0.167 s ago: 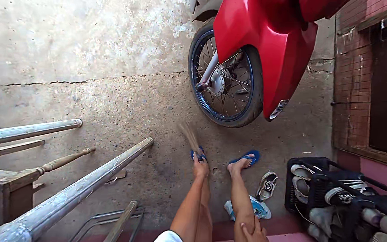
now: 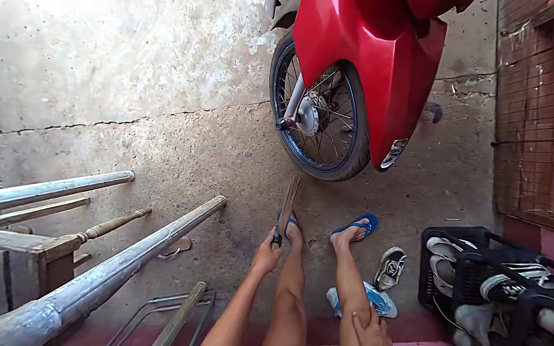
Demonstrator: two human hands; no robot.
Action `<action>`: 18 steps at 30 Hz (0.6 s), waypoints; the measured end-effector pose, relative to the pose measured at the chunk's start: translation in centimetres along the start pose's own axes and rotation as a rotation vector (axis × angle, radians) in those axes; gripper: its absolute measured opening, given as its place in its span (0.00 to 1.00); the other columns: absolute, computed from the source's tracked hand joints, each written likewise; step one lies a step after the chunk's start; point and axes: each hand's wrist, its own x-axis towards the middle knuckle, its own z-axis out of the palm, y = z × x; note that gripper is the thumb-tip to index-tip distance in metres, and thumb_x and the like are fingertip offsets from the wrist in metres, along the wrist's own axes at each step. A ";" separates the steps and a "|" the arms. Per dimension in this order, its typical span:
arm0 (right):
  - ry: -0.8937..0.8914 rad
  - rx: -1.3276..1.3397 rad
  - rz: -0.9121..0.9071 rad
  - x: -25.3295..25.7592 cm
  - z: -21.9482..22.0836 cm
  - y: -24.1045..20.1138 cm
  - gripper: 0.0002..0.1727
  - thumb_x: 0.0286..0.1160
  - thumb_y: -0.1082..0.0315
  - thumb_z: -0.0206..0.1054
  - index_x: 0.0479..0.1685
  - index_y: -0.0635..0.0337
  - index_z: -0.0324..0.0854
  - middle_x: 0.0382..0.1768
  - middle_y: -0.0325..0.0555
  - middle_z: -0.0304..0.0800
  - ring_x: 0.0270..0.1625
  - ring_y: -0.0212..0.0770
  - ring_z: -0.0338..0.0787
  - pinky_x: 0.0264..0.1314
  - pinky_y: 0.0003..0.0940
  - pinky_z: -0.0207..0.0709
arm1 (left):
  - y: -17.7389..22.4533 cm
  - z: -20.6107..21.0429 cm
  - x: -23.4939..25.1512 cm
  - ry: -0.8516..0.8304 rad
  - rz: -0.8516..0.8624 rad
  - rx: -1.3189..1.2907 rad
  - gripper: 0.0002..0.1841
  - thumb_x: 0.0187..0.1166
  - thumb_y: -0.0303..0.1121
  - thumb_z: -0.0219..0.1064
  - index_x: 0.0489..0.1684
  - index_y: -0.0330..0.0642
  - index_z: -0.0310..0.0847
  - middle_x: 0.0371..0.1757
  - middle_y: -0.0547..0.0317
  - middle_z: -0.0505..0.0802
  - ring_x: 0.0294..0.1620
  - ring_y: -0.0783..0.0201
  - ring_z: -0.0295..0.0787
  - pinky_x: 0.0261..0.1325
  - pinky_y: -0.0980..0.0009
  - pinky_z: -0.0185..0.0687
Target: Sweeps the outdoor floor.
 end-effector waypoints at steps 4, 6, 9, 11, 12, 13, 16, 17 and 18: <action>0.006 -0.028 0.003 0.6 -0.8 0.0 0.43 0.80 0.40 0.63 0.90 0.56 0.64 0.81 0.69 0.72 0.76 0.67 0.80 0.70 0.64 0.75 | 0.2 -10.7 3.6 0.386 0.042 -0.150 0.43 0.86 0.30 0.62 0.99 0.58 0.38 0.57 0.34 0.87 0.29 0.52 0.85 0.36 0.54 0.84; 0.012 -0.051 0.003 1.1 -0.8 0.5 0.42 0.79 0.39 0.63 0.89 0.54 0.66 0.81 0.67 0.73 0.76 0.66 0.80 0.70 0.63 0.76 | 2.5 -13.9 8.0 0.510 0.031 -0.205 0.42 0.86 0.32 0.62 0.99 0.57 0.39 0.60 0.34 0.87 0.36 0.50 0.87 0.41 0.53 0.85; 0.030 -0.069 -0.008 1.8 -1.2 0.7 0.42 0.79 0.38 0.62 0.89 0.53 0.67 0.81 0.65 0.74 0.75 0.65 0.82 0.69 0.63 0.77 | 7.1 -13.0 12.9 0.473 -0.025 -0.106 0.45 0.85 0.32 0.65 0.99 0.59 0.37 0.68 0.31 0.85 0.50 0.44 0.91 0.53 0.50 0.87; 0.043 -0.062 -0.015 1.7 -1.3 0.8 0.41 0.79 0.39 0.62 0.88 0.53 0.68 0.80 0.64 0.75 0.73 0.65 0.84 0.68 0.63 0.77 | 7.6 -8.6 13.3 0.340 -0.025 0.104 0.46 0.85 0.32 0.64 0.99 0.58 0.32 0.69 0.30 0.85 0.55 0.41 0.92 0.58 0.48 0.87; 0.034 -0.062 -0.013 1.6 -1.3 0.7 0.41 0.80 0.39 0.62 0.88 0.53 0.68 0.80 0.65 0.75 0.73 0.65 0.84 0.68 0.63 0.77 | 6.8 -6.3 12.4 0.263 -0.016 0.204 0.46 0.86 0.32 0.63 0.99 0.59 0.30 0.69 0.30 0.86 0.56 0.39 0.92 0.60 0.46 0.87; 0.025 -0.065 -0.016 1.6 -1.3 0.5 0.40 0.80 0.39 0.61 0.88 0.53 0.68 0.80 0.65 0.75 0.73 0.64 0.84 0.68 0.63 0.77 | 5.6 -4.7 11.1 0.196 -0.005 0.287 0.46 0.86 0.32 0.62 0.99 0.61 0.29 0.68 0.29 0.86 0.57 0.38 0.92 0.61 0.45 0.86; 0.018 -0.065 -0.019 1.7 -1.3 0.5 0.39 0.82 0.40 0.57 0.89 0.52 0.67 0.79 0.66 0.77 0.71 0.65 0.85 0.67 0.62 0.78 | 1.4 -3.2 5.9 0.071 0.037 0.363 0.45 0.87 0.31 0.63 0.99 0.65 0.34 0.68 0.29 0.87 0.56 0.35 0.91 0.61 0.40 0.84; 0.015 -0.064 -0.017 1.7 -1.4 0.5 0.39 0.82 0.40 0.57 0.89 0.53 0.67 0.78 0.66 0.77 0.71 0.65 0.86 0.66 0.62 0.78 | 0.0 -3.1 4.3 0.069 0.034 0.322 0.44 0.86 0.31 0.63 0.99 0.65 0.36 0.68 0.29 0.87 0.53 0.36 0.92 0.58 0.41 0.85; 0.007 -0.067 -0.014 1.7 -1.5 0.3 0.40 0.82 0.40 0.57 0.89 0.53 0.66 0.79 0.66 0.76 0.71 0.65 0.86 0.66 0.62 0.78 | -1.2 -2.8 3.1 0.104 0.018 0.231 0.44 0.86 0.29 0.62 0.99 0.63 0.37 0.65 0.30 0.87 0.45 0.40 0.91 0.52 0.44 0.86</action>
